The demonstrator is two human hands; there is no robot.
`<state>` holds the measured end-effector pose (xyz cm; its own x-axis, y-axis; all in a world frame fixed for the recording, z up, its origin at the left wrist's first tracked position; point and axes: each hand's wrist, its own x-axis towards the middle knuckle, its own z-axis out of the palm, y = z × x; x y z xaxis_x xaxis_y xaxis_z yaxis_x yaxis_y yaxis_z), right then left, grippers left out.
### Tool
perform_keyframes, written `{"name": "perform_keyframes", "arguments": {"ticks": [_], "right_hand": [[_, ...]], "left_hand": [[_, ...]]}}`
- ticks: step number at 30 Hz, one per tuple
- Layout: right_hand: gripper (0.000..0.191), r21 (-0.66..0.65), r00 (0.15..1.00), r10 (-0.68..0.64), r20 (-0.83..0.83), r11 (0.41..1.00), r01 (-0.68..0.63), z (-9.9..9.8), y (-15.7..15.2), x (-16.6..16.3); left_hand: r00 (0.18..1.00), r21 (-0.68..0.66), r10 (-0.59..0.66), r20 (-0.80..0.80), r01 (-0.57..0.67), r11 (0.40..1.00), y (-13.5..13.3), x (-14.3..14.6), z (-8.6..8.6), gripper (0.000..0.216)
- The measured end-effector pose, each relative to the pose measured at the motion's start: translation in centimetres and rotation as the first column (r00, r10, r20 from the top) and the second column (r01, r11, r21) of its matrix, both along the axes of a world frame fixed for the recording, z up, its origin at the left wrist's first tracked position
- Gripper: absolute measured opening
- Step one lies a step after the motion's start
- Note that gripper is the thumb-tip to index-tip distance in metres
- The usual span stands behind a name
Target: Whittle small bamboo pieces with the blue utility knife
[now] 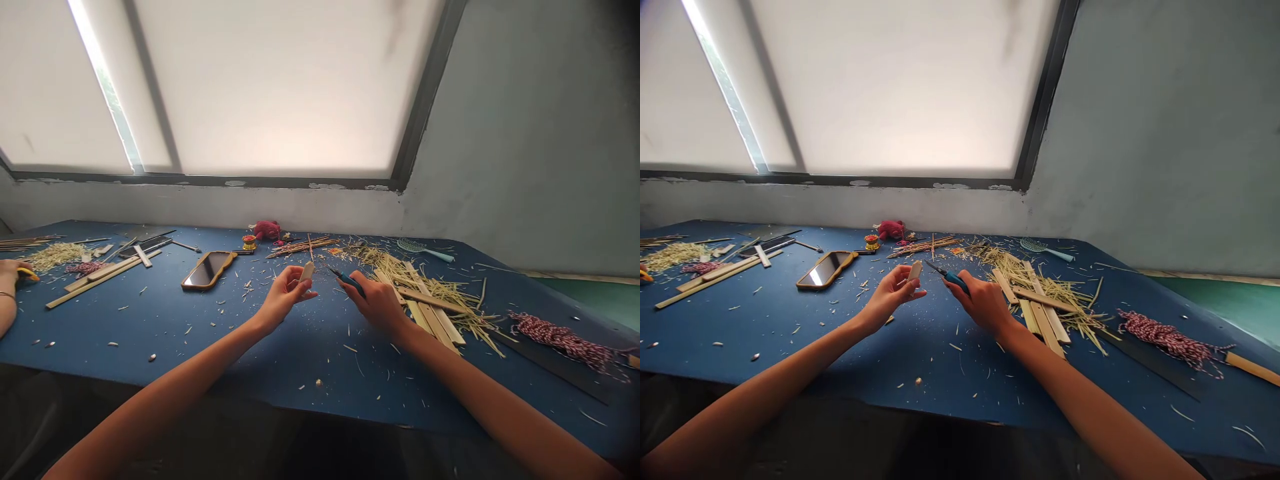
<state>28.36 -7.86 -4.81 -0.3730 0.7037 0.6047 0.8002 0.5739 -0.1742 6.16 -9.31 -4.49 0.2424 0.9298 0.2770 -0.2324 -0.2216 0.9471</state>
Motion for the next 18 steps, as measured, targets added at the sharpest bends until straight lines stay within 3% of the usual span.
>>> {"name": "perform_keyframes", "arguments": {"ticks": [5, 13, 18], "right_hand": [[0.039, 0.003, 1.0, 0.004, 0.008, 1.0, -0.004, -0.06, -0.01, -0.05], [0.042, -0.004, 1.0, 0.01, 0.008, 1.0, -0.01, -0.07, 0.0, -0.05], [0.04, -0.08, 0.999, 0.031, -0.036, 0.996, -0.034, 0.0, -0.1, 0.01]], "left_hand": [[1.0, -0.067, 0.003, 0.03, -0.001, 0.998, 0.04, 0.1, -0.1, 0.035], [0.997, -0.099, 0.034, -0.075, -0.042, 0.994, -0.09, 0.0, 0.22, 0.042], [0.994, -0.096, 0.011, -0.104, -0.021, 0.995, -0.2, -0.07, 0.31, 0.041]]}}
